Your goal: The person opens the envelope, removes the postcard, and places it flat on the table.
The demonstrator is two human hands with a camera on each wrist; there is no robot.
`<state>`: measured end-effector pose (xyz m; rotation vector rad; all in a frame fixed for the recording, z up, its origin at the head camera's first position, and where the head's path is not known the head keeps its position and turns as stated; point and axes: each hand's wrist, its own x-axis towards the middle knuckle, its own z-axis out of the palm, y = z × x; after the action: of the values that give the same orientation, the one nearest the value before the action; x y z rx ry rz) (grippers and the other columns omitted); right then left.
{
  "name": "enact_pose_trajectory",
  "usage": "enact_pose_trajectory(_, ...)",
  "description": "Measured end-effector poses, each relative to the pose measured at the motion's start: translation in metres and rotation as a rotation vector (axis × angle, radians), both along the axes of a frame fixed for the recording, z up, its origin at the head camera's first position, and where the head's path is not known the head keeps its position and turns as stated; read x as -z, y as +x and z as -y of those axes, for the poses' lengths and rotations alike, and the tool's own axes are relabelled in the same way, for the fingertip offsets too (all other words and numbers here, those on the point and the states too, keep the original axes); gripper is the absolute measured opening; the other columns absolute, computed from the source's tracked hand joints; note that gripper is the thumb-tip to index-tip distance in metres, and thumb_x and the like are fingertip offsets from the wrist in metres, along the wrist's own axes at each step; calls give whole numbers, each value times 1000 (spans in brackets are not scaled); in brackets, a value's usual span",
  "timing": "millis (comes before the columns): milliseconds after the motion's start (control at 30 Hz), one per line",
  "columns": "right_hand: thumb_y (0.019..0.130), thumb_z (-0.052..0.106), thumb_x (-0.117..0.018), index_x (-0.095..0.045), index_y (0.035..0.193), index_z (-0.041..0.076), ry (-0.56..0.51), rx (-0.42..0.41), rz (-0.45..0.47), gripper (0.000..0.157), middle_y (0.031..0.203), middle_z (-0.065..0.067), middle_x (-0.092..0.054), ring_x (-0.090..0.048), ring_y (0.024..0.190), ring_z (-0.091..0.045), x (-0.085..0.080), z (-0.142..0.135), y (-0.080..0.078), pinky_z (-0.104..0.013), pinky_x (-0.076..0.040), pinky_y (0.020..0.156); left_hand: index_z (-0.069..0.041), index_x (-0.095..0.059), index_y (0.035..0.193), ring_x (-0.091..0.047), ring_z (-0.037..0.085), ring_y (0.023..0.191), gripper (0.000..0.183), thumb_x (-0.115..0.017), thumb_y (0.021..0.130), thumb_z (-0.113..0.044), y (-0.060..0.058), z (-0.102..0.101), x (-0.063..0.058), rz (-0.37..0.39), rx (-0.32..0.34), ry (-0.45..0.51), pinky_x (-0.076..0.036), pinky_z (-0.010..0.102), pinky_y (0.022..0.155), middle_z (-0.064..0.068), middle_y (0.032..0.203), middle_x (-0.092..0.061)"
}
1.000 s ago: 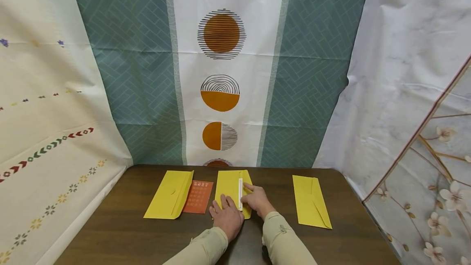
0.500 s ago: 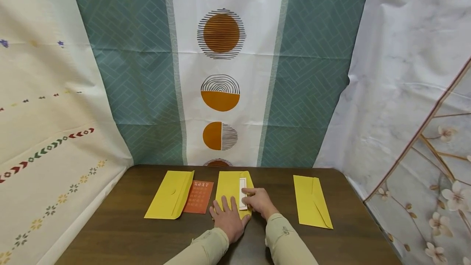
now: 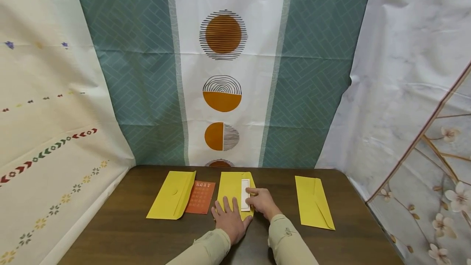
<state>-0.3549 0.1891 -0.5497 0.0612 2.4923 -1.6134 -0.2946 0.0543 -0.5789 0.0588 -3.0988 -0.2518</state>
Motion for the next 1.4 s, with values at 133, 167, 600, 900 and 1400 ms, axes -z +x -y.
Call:
enact_pose_trajectory(133,91,3,-73,-69,142,7,-9,44,2,51,69,0,-58,-49,60,-13,1,-8,0,-27,-39,54,-10,-47,162,-35,54,157,95,-54,96,-79,3,-1,-3,-18,-5,-6,-30,66,127,25,168,-42)
enact_pose_trajectory(167,92,4,-72,-69,143,7,-10,54,4,51,68,0,-57,-48,60,-14,1,-11,0,-27,-39,54,-10,-47,162,-35,54,156,95,-53,96,-79,3,0,-2,-22,-6,-9,-30,66,127,25,167,-42)
enact_pose_trajectory(600,96,15,-77,-68,146,12,24,54,-2,51,62,2,-56,-49,58,-13,3,-29,-1,-28,-41,55,-9,-48,161,-35,55,156,98,-51,95,-81,2,5,5,-42,-2,-10,-29,67,126,28,167,-42)
enact_pose_trajectory(900,92,10,-79,-70,143,11,93,40,-39,51,70,-1,-58,-48,58,-16,6,-21,-1,-29,-40,54,-2,-49,158,-40,51,155,112,-51,88,-89,4,9,-1,-45,14,-39,-32,63,127,29,164,-45)
enact_pose_trajectory(1400,90,6,-77,-71,141,8,122,52,-64,52,83,-6,-68,-43,56,-16,2,-39,1,-30,-39,53,5,-51,154,-43,50,153,112,-53,90,-87,4,4,-1,-92,19,-28,-35,61,125,29,162,-48)
